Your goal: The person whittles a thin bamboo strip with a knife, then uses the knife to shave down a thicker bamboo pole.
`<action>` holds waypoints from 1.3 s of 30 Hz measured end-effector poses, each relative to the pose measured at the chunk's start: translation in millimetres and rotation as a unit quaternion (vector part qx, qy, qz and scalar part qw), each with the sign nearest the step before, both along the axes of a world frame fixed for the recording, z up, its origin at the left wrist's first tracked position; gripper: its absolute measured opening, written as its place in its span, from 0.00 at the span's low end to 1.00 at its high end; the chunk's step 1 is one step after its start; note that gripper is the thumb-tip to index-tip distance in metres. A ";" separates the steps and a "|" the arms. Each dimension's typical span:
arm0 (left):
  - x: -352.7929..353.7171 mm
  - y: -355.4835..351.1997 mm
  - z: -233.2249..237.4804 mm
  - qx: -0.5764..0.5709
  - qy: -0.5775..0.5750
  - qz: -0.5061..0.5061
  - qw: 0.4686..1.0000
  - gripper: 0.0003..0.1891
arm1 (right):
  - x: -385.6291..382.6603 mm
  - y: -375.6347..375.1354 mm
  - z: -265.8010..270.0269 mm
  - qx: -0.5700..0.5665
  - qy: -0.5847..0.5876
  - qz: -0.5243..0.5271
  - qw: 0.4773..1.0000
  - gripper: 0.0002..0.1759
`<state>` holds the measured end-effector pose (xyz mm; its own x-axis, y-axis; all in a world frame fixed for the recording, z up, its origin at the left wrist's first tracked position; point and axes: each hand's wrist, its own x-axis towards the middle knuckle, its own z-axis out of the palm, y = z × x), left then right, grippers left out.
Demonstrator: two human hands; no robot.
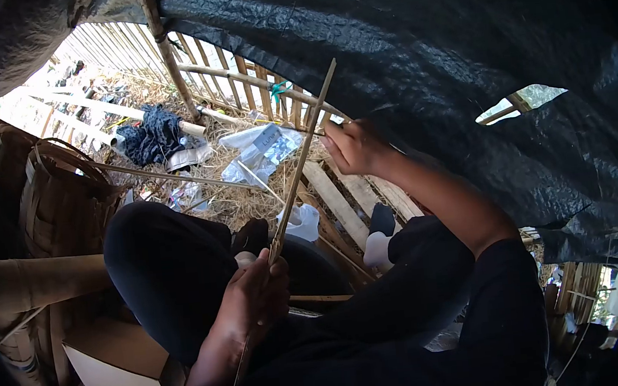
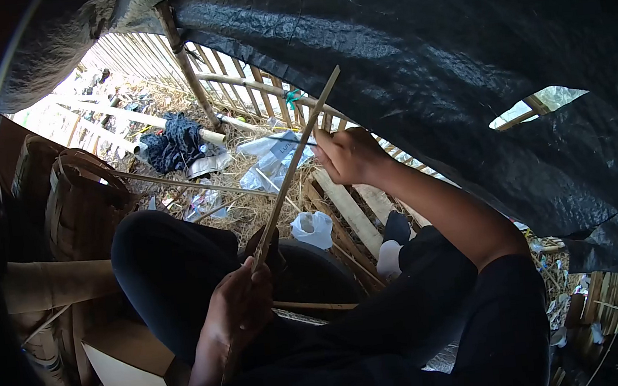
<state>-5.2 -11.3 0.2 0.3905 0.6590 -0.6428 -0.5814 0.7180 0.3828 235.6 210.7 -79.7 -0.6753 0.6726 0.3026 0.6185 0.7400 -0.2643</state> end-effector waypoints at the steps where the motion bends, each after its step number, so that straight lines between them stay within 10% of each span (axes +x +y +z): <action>1: 2.5 1.0 0.0 -0.016 0.000 0.005 1.000 0.17 | 5.0 11.9 -6.3 0.020 -0.009 -0.015 1.000 0.14; 27: -5.6 1.0 11.1 0.002 -0.029 0.005 1.000 0.17 | 26.5 58.8 -0.3 0.042 -0.002 -0.086 0.995 0.17; 31: 2.7 -2.2 7.9 0.022 -0.002 -0.005 1.000 0.18 | 56.1 92.5 -8.2 -0.005 -0.093 -0.380 0.920 0.22; 39: -1.5 0.4 5.3 0.058 0.101 -0.038 0.993 0.22 | 33.5 48.9 41.3 -0.025 0.133 -0.335 0.932 0.23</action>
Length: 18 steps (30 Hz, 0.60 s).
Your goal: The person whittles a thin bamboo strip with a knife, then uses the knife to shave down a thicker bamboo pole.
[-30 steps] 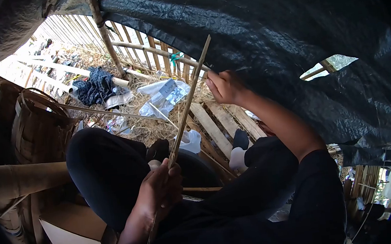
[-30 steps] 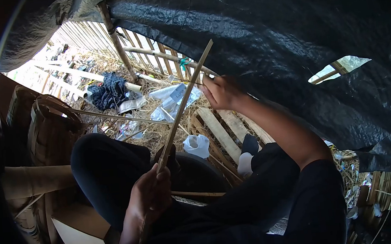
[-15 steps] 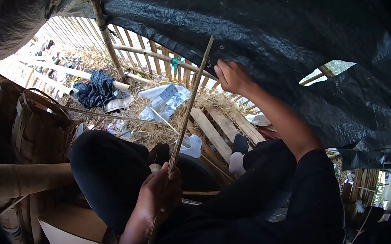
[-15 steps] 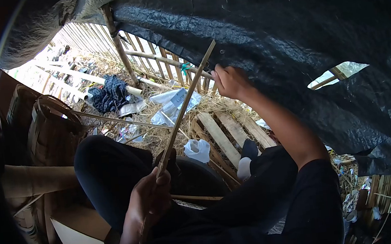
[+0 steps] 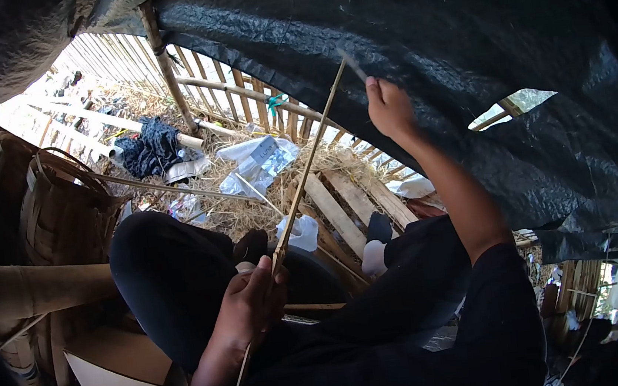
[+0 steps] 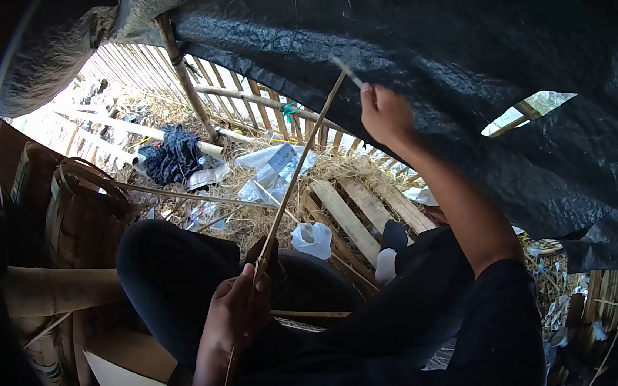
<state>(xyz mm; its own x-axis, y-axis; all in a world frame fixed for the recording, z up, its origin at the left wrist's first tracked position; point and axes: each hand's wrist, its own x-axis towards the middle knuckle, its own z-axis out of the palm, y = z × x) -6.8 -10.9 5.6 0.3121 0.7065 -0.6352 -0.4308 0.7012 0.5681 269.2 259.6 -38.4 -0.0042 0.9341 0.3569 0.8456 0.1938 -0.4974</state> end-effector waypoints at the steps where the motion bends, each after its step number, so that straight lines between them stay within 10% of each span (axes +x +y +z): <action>1: 1.6 0.2 0.4 0.007 0.016 0.008 1.000 0.21 | -5.4 -9.8 3.0 0.006 -0.022 0.046 0.999 0.23; 6: 4.6 -1.4 0.7 0.007 0.028 0.015 0.999 0.20 | -15.5 -30.0 3.5 0.005 -0.197 0.179 0.964 0.21; 10: 1.8 -4.1 1.6 0.018 0.033 -0.008 0.999 0.23 | 36.9 29.5 -28.2 -0.073 -0.266 -0.081 0.958 0.22; 15: -0.9 -1.9 -0.5 0.000 0.006 0.031 1.000 0.23 | 23.1 11.0 -33.1 0.030 -0.012 -0.012 0.999 0.19; 18: 2.6 -0.8 -0.9 0.002 0.000 0.011 1.000 0.22 | -2.2 -17.2 -9.8 0.060 -0.061 0.127 0.988 0.17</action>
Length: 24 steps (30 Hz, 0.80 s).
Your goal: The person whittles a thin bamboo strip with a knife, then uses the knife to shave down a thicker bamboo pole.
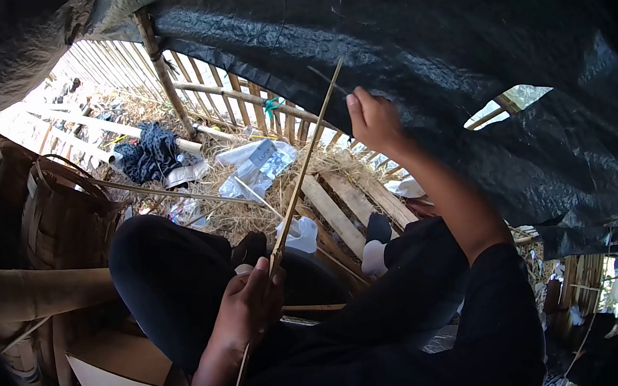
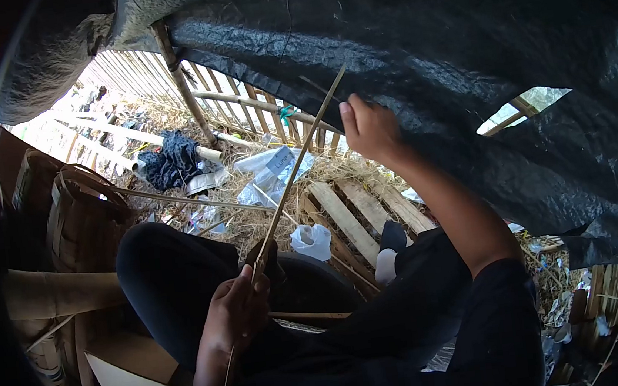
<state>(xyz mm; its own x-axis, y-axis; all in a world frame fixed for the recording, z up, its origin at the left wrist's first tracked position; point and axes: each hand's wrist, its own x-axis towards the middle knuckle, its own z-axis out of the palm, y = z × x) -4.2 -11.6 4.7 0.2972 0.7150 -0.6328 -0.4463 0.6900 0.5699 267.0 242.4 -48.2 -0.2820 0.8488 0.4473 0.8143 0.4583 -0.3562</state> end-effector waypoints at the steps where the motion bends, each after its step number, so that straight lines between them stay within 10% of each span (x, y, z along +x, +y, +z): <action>1: 2.0 -0.1 -0.6 0.002 0.010 0.001 1.000 0.21 | -3.3 -5.9 8.5 -0.001 0.001 -0.003 1.000 0.17; 4: 4.7 -1.1 -0.3 0.000 0.027 -0.001 1.000 0.20 | -6.8 -14.0 16.3 -0.027 -0.080 0.131 0.988 0.16; 8: 0.6 -1.4 2.4 -0.016 0.017 0.021 0.999 0.20 | 24.3 27.8 7.8 -0.074 -0.242 -0.143 0.957 0.19; 12: -9.4 -0.2 6.7 -0.007 -0.078 0.057 0.995 0.19 | -10.6 -22.0 34.4 -0.005 -0.076 -0.035 0.996 0.19; 17: -4.0 1.5 3.9 -0.025 -0.132 0.041 0.990 0.18 | -52.1 -82.2 49.4 -0.197 0.138 0.158 0.958 0.25; 24: 2.2 -0.4 6.4 -0.006 -0.086 0.025 0.996 0.18 | -28.4 -41.4 25.9 -0.296 0.177 0.051 0.937 0.28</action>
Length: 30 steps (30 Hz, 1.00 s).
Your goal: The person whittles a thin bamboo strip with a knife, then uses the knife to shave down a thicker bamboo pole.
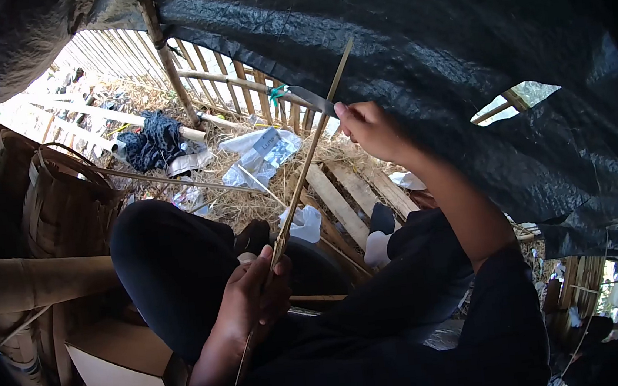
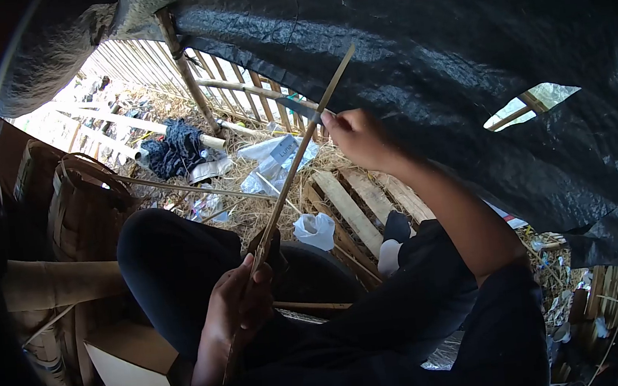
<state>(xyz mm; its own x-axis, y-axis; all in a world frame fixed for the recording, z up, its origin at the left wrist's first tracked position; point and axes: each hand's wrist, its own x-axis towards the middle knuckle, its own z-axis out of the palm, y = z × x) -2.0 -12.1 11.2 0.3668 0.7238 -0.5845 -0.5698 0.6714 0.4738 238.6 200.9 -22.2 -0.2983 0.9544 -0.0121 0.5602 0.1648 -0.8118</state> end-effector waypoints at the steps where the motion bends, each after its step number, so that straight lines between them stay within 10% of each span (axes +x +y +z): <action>1: -0.1 -0.4 -1.2 -0.008 -0.001 0.003 1.000 0.18 | 3.0 4.6 0.7 0.001 -0.003 0.001 1.000 0.28; 11: -4.7 -0.4 -3.0 0.001 -0.027 0.003 1.000 0.18 | 9.1 9.9 2.5 -0.061 0.127 0.130 0.981 0.12; 18: -8.8 1.2 1.7 -0.004 -0.030 0.020 0.999 0.19 | -2.3 -21.5 27.2 0.089 -0.085 0.176 0.977 0.14; 26: -7.3 -0.2 1.0 0.009 -0.015 0.007 1.000 0.19 | -22.1 -30.5 15.8 -0.021 -0.007 0.137 0.990 0.31; 30: -6.0 1.3 1.6 0.010 -0.003 0.010 1.000 0.20 | -29.1 -48.9 -8.5 0.145 -0.033 0.120 0.982 0.30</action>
